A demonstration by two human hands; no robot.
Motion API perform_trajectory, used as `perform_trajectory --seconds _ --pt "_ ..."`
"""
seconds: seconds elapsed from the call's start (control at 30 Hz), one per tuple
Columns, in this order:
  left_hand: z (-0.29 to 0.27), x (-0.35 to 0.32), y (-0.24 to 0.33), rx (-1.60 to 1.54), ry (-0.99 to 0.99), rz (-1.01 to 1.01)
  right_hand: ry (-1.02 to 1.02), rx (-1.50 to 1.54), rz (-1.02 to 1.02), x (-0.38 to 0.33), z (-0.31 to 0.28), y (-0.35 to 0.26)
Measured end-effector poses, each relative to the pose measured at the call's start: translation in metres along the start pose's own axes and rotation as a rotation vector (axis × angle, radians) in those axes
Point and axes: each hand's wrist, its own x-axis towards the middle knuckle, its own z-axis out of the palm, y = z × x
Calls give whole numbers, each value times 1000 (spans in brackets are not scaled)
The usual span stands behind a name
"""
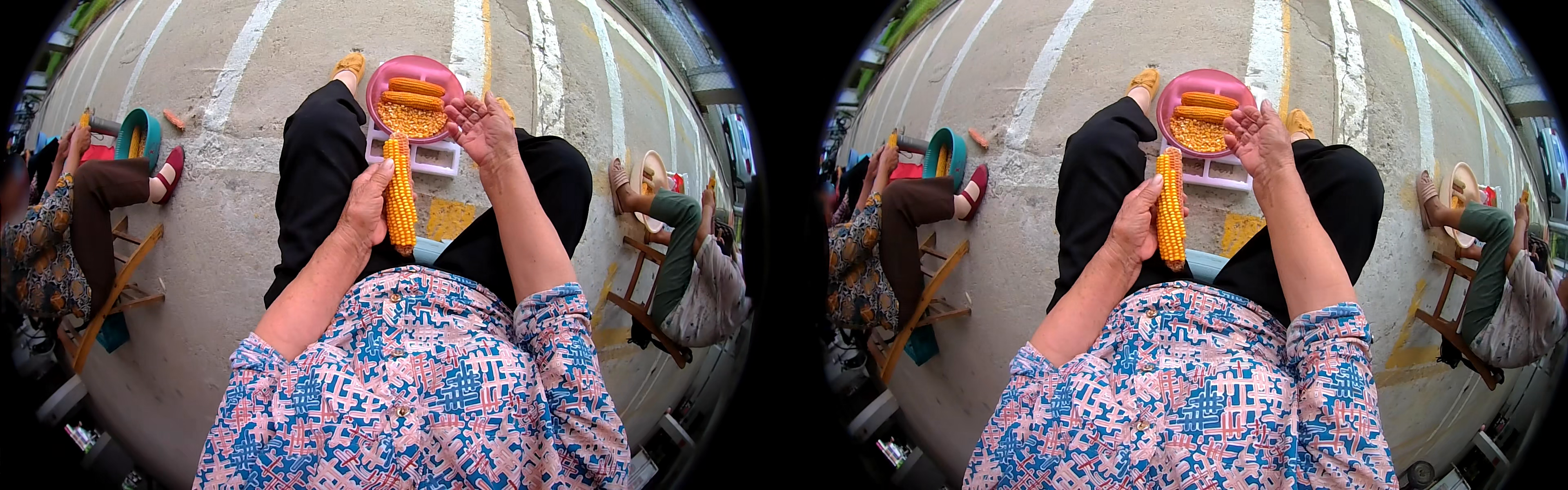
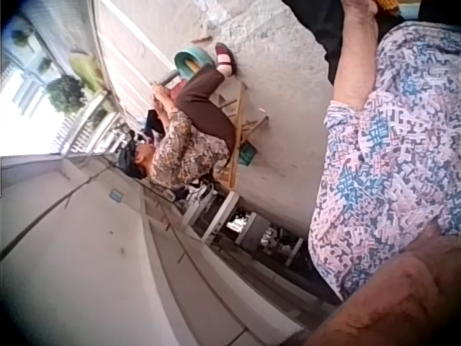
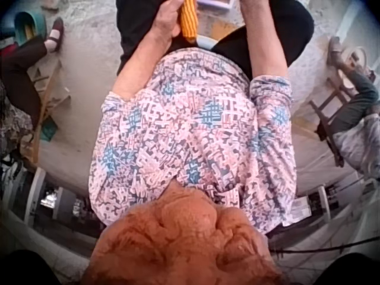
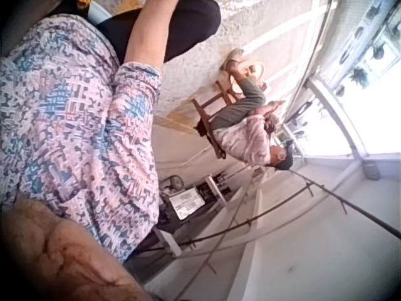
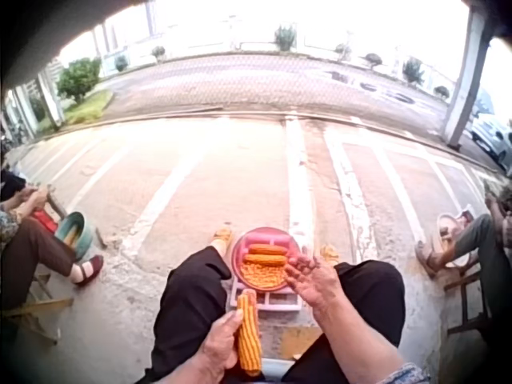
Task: The person shells corn by hand, rubbing kernels off a cob and letting them fall into a bowl.
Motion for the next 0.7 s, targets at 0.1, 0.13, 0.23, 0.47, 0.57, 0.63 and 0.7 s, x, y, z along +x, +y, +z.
perform_trajectory --seconds 0.1,0.13,0.23,0.47,0.57,0.63,0.7 --pt "-4 2 -2 4 -37 12 -42 85 2 -27 -5 -5" --pt "-5 3 -2 5 -42 13 -77 102 0 -31 -14 -2" --pt "-4 2 -2 9 -37 17 -141 90 -12 -50 -33 9" --pt "0 0 -4 44 5 7 -2 -219 -76 -67 -34 35" --pt "-1 1 -5 49 14 3 16 -278 -84 -66 -33 36" --pt "-1 0 -5 55 21 -4 36 -300 -82 -66 -33 38" --pt "-1 0 -6 66 22 -9 27 -331 -85 -66 -33 39"
